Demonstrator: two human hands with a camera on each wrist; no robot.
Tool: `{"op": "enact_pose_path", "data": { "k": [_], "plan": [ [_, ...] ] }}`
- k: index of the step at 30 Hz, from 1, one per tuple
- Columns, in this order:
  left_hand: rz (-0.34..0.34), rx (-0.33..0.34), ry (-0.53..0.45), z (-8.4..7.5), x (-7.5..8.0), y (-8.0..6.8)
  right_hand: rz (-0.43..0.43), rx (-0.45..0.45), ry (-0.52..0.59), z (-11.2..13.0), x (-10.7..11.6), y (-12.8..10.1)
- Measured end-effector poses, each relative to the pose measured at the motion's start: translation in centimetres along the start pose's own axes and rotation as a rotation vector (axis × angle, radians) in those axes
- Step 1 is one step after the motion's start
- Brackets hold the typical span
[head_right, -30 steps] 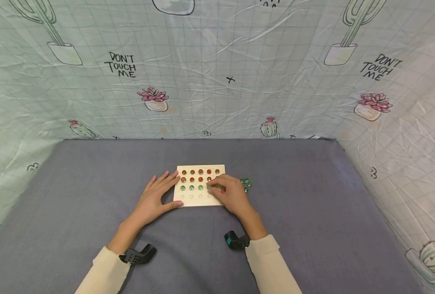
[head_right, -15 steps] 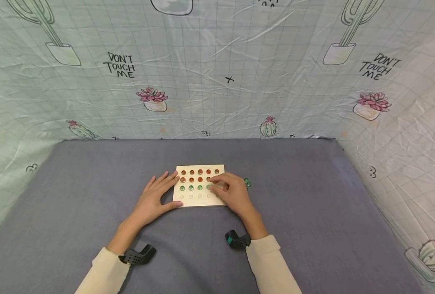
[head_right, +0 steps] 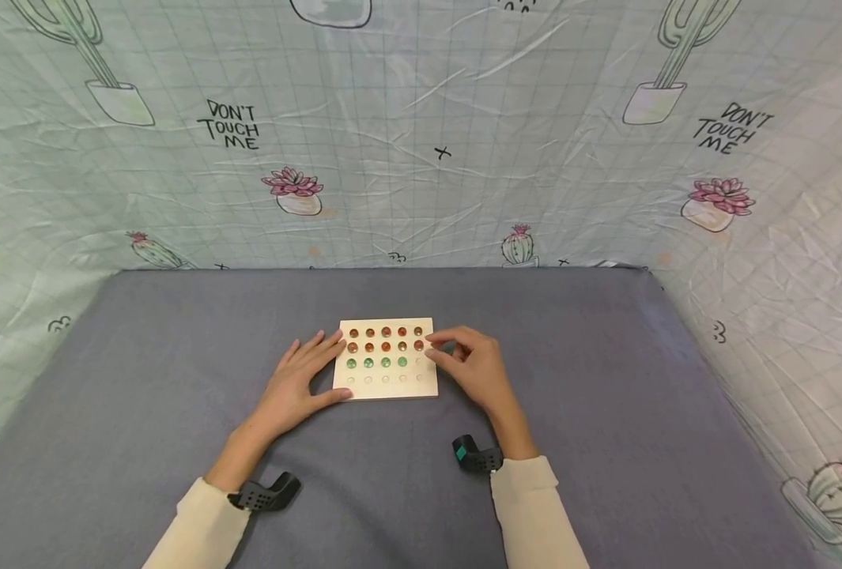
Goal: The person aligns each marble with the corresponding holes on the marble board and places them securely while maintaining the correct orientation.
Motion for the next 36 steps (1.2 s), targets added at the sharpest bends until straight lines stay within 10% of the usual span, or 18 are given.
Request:
{"op": "enact_pose_path", "data": {
  "k": [20,36],
  "plan": [
    [-0.003,-0.005,0.003,0.0,0.0,0.0,0.02,-0.154,0.096,-0.8,4.4,-0.9],
    [-0.009,-0.003,0.005,-0.1,0.1,-0.1,0.089,-0.295,0.079,-6.7,6.0,-2.6]
  ]
}}
Point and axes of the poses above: each hand's wrist, its own y-axis towards the middle knuckle, its own x-axis out of the back of the hand, z = x × y, the point moved 10 cm from there along y, towards the middle knuckle, and after that the axes turned 8 degrees about y, right-handed, at the moved point
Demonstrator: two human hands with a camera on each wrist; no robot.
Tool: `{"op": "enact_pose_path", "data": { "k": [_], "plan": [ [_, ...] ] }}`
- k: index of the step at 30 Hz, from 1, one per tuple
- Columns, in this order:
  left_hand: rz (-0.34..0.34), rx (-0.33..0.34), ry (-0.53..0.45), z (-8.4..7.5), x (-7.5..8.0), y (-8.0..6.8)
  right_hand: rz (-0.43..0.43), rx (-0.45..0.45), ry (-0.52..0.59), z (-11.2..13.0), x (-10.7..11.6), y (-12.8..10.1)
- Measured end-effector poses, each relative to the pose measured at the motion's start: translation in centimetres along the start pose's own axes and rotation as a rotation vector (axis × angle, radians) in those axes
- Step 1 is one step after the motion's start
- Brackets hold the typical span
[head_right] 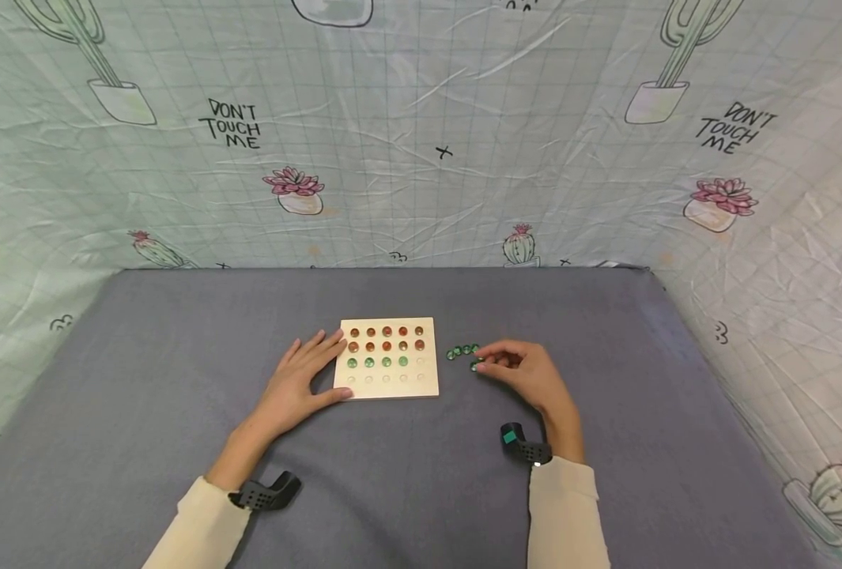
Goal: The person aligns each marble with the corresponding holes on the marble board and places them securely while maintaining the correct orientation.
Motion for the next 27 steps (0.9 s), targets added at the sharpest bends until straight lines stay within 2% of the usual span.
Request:
{"op": "enact_pose_path", "data": {
  "k": [7,14,27],
  "plan": [
    [-0.015,-0.006,0.0,-0.09,0.11,-0.01,0.021,-0.028,-0.055,-0.44,-0.55,0.15],
    [0.003,0.008,0.002,0.14,-0.17,0.03,0.027,-0.045,-0.131,-0.6,-0.89,0.15],
    [0.004,0.007,0.004,0.17,-0.25,0.05,0.041,-0.052,-0.153,-0.93,-1.01,0.27]
  ]
}}
Point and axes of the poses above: each hand's wrist, its own y-axis towards the middle knuckle, its own x-axis out of the back of the hand, z = x × y, the point moved 10 cm from there along y, towards the middle knuckle, and after that the axes turned 8 degrees about y, right-handed, at the moved point
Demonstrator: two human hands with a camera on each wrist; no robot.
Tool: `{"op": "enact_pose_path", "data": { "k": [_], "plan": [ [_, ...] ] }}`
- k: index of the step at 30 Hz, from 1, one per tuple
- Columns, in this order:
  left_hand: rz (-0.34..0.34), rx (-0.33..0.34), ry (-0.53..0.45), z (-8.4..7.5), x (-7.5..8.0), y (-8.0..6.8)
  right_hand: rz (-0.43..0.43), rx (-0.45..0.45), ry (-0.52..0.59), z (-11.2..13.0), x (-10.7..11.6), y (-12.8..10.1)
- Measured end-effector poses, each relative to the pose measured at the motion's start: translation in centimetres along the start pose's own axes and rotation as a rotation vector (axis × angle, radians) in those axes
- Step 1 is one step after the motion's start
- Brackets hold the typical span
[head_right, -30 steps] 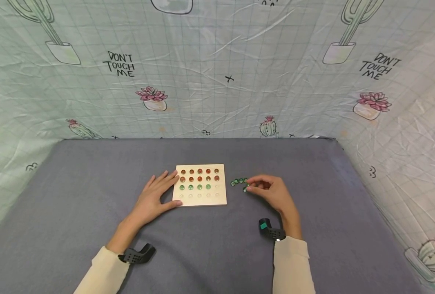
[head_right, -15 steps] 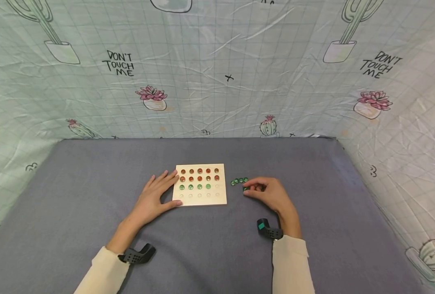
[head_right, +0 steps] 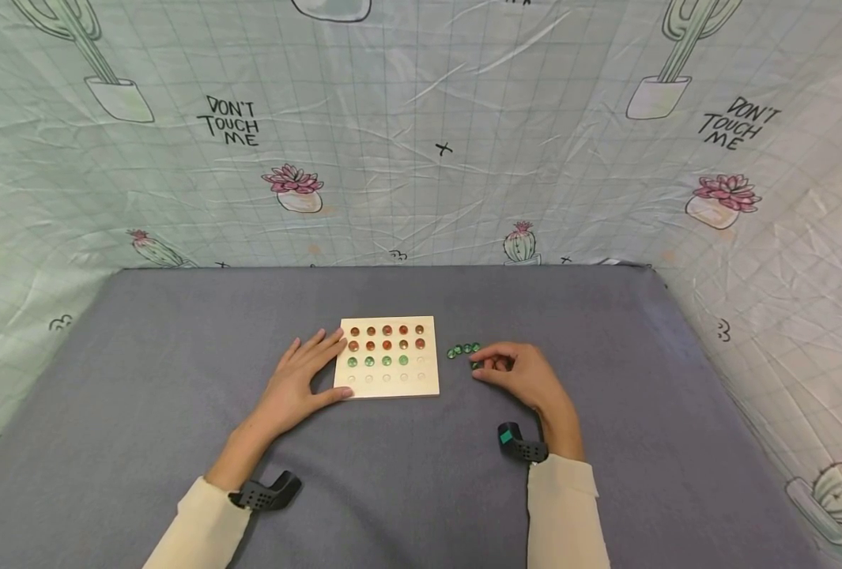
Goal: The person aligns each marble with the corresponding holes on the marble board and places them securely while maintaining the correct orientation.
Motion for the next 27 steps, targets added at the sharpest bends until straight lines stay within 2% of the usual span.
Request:
{"op": "enact_pose_path", "data": {
  "k": [8,11,13,16,18,27],
  "plan": [
    [-0.003,0.001,-0.006,0.0,0.0,0.0,0.006,-0.01,-0.037,0.1,-0.2,0.0],
    [-0.001,0.004,-0.008,-0.1,0.0,0.0,0.012,-0.016,-0.055,1.5,-0.3,-0.3],
    [-0.001,0.003,-0.009,-0.1,0.1,0.0,0.015,-0.013,-0.054,1.5,-0.3,-0.3],
    [0.001,0.003,-0.007,-0.1,0.1,0.0,0.011,-0.013,-0.061,1.3,-0.2,-0.2],
    [0.001,0.001,-0.007,-0.1,0.1,0.0,0.005,-0.012,-0.051,0.2,-0.1,0.1],
    [0.004,-0.002,-0.004,-0.1,0.1,0.0,-0.003,0.009,-0.043,0.3,0.0,0.0]
  ]
}}
Point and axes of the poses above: each hand's wrist, its own y-axis towards the middle knuckle, its own x-axis out of the back of the hand, z = x × y, the point moved 10 cm from there along y, towards the middle knuckle, and after that the axes turned 8 degrees about y, right-handed, at the moved point
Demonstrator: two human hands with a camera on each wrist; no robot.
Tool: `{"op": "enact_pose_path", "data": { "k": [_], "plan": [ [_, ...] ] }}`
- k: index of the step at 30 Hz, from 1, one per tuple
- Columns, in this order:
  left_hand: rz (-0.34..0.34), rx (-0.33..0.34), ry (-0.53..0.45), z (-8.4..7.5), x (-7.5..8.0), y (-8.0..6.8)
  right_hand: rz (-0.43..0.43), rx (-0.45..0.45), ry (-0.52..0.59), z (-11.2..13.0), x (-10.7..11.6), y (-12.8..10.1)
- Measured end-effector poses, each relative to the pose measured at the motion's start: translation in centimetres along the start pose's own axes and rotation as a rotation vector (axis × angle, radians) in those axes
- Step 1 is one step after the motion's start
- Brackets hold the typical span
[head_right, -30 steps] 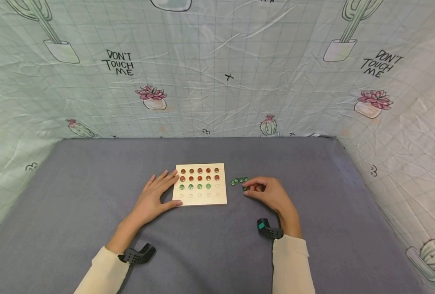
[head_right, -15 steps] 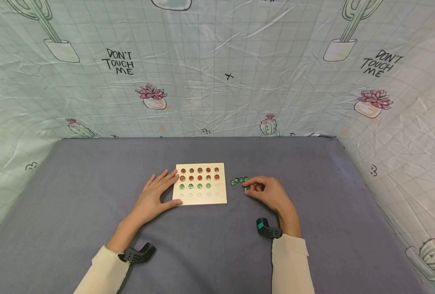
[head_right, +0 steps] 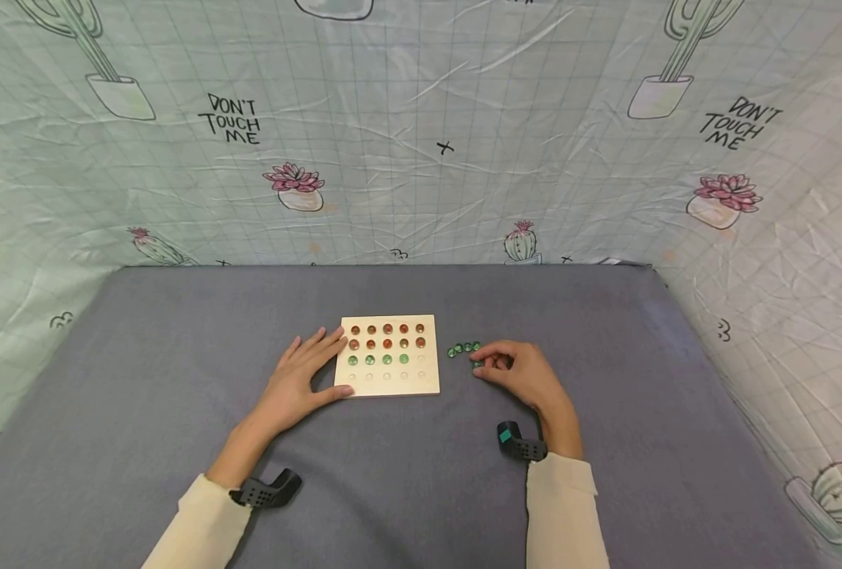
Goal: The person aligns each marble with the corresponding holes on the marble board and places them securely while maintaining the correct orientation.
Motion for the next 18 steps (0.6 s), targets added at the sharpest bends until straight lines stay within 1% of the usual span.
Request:
{"op": "enact_pose_path", "data": {
  "k": [5,12,18],
  "plan": [
    [-0.003,-0.002,-0.001,-0.1,0.1,0.0,-0.015,0.012,0.026,-0.1,0.2,-0.1],
    [-0.016,-0.009,0.008,-0.2,0.2,0.1,-0.014,0.045,0.078,0.3,0.4,-0.1],
    [-0.007,-0.003,0.005,0.0,0.0,0.0,-0.015,0.048,0.113,0.9,0.5,-0.2]
  ]
}}
Point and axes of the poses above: each hand's wrist, its own y-axis towards the middle knuckle, its own x-axis out of the back of the hand, z = x × y, the point moved 10 cm from there along y, towards the middle knuckle, and after that the axes turned 8 degrees about y, right-handed, at the moved point
